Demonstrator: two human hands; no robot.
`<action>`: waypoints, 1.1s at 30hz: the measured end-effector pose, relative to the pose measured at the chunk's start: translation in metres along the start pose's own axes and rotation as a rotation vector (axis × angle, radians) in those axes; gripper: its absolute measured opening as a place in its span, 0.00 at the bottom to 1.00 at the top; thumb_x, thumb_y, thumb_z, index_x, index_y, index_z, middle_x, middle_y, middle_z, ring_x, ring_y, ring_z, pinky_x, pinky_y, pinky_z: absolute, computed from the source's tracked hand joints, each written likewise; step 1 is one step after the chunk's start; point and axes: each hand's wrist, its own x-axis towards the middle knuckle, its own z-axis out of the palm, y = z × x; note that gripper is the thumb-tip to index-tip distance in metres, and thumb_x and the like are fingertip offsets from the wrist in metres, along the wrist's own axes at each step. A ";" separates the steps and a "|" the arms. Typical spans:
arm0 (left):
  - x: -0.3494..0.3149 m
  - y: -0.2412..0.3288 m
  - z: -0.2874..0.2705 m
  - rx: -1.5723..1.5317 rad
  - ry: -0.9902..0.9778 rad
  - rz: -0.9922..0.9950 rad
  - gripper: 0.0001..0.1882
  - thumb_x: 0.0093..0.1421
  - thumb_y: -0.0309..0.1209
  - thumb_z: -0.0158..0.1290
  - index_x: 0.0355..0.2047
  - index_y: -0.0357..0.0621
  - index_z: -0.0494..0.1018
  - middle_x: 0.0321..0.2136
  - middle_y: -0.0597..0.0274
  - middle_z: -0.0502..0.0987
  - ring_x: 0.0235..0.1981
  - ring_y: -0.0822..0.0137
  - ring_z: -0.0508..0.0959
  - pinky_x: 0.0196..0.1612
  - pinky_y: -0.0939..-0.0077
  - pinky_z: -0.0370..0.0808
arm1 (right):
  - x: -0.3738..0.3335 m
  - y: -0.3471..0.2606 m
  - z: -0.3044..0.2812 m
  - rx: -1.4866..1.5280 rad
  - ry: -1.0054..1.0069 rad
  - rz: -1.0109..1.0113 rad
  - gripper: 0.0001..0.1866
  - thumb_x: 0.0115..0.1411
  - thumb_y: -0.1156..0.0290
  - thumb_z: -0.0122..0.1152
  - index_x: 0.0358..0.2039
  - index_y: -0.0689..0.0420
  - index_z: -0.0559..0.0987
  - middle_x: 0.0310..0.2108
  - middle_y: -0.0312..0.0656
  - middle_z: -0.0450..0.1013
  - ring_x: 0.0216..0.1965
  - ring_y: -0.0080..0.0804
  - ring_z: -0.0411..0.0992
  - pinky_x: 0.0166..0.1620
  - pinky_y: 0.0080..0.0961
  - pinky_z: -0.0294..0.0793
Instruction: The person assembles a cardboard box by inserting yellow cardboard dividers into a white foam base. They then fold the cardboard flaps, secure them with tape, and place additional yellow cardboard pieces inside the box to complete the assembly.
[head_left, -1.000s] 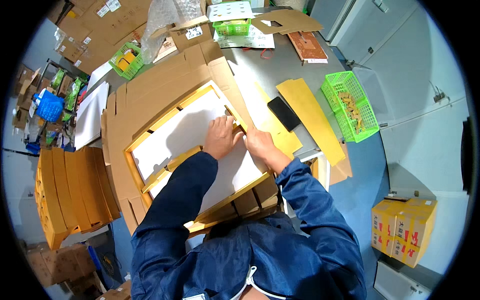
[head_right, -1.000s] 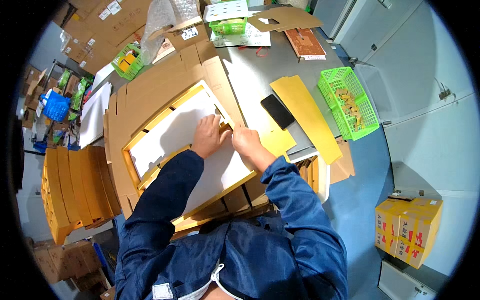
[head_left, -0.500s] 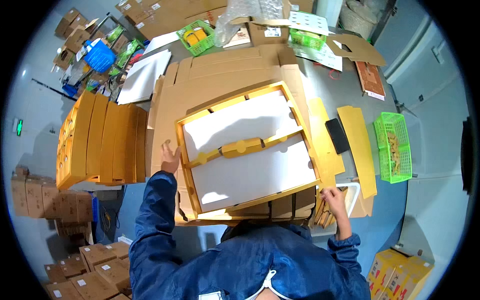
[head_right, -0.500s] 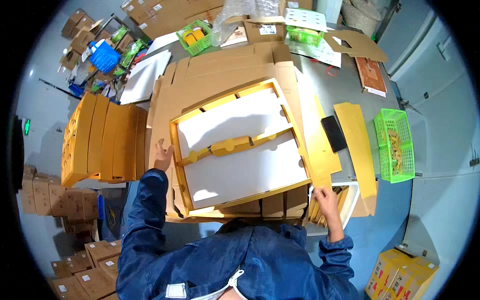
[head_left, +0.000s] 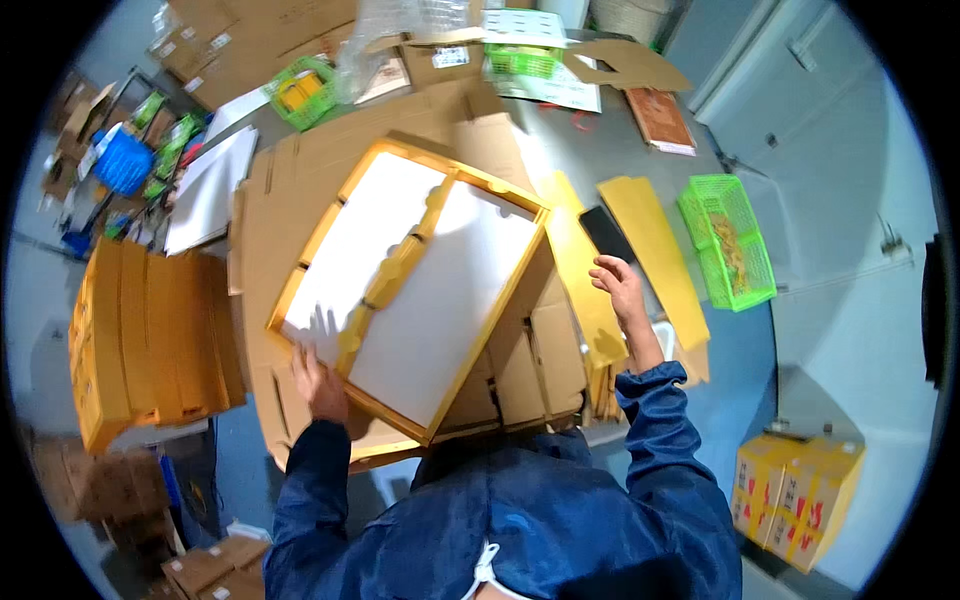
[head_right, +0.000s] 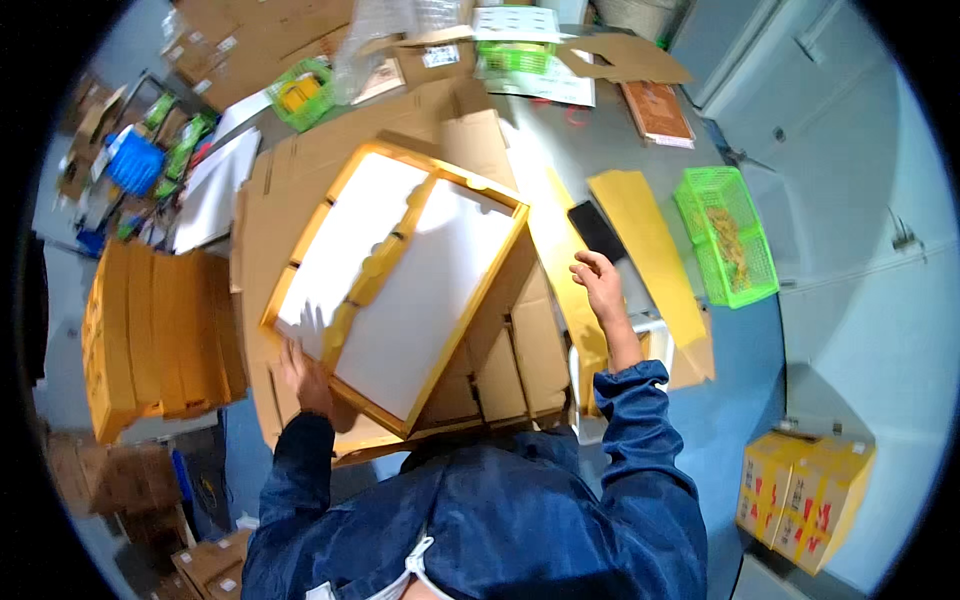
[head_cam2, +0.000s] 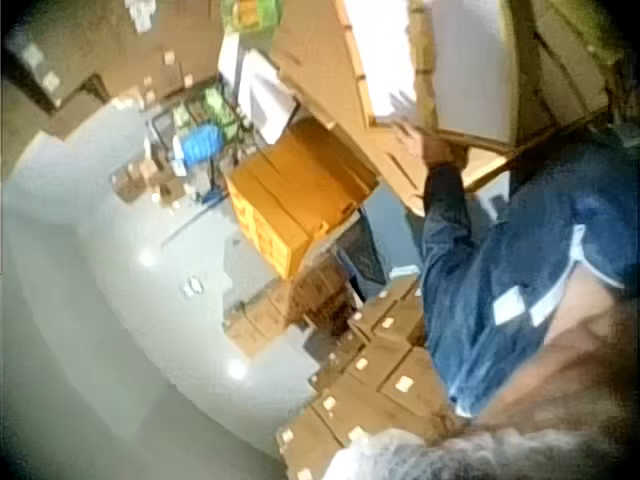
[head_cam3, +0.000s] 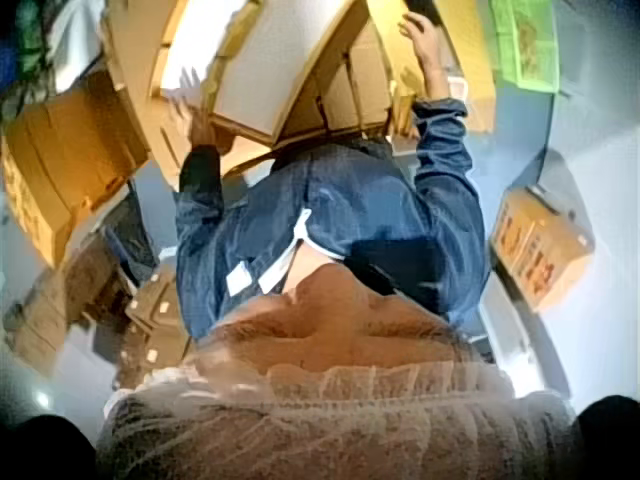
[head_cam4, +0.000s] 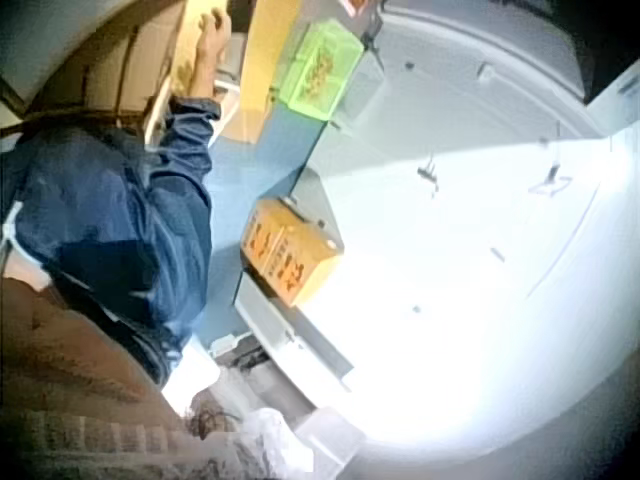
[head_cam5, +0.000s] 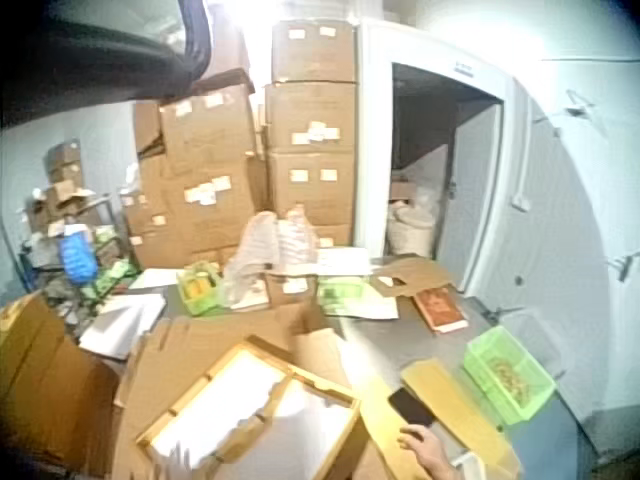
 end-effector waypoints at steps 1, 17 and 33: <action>-0.018 -0.003 -0.002 -0.059 -0.143 -0.072 0.27 0.55 0.26 0.46 0.56 0.36 0.59 0.58 0.37 0.57 0.59 0.39 0.56 0.62 0.49 0.51 | -0.002 0.007 -0.018 -0.082 0.062 -0.008 0.16 0.57 0.72 0.57 0.45 0.65 0.73 0.39 0.43 0.74 0.39 0.28 0.74 0.41 0.23 0.74; -0.066 0.038 -0.032 -0.073 -0.480 0.226 0.48 0.40 0.34 0.68 0.58 0.38 0.53 0.54 0.41 0.59 0.55 0.44 0.62 0.56 0.57 0.62 | -0.093 0.085 -0.033 -1.280 0.147 -0.030 0.46 0.43 0.54 0.69 0.59 0.60 0.58 0.61 0.57 0.51 0.62 0.52 0.50 0.61 0.47 0.50; -0.086 0.101 -0.053 -0.265 -0.251 0.281 0.32 0.55 0.31 0.54 0.56 0.35 0.54 0.55 0.43 0.56 0.55 0.51 0.61 0.56 0.62 0.61 | -0.085 0.077 -0.032 -1.124 0.086 -0.041 0.39 0.39 0.65 0.67 0.55 0.58 0.64 0.56 0.54 0.58 0.57 0.49 0.57 0.56 0.43 0.60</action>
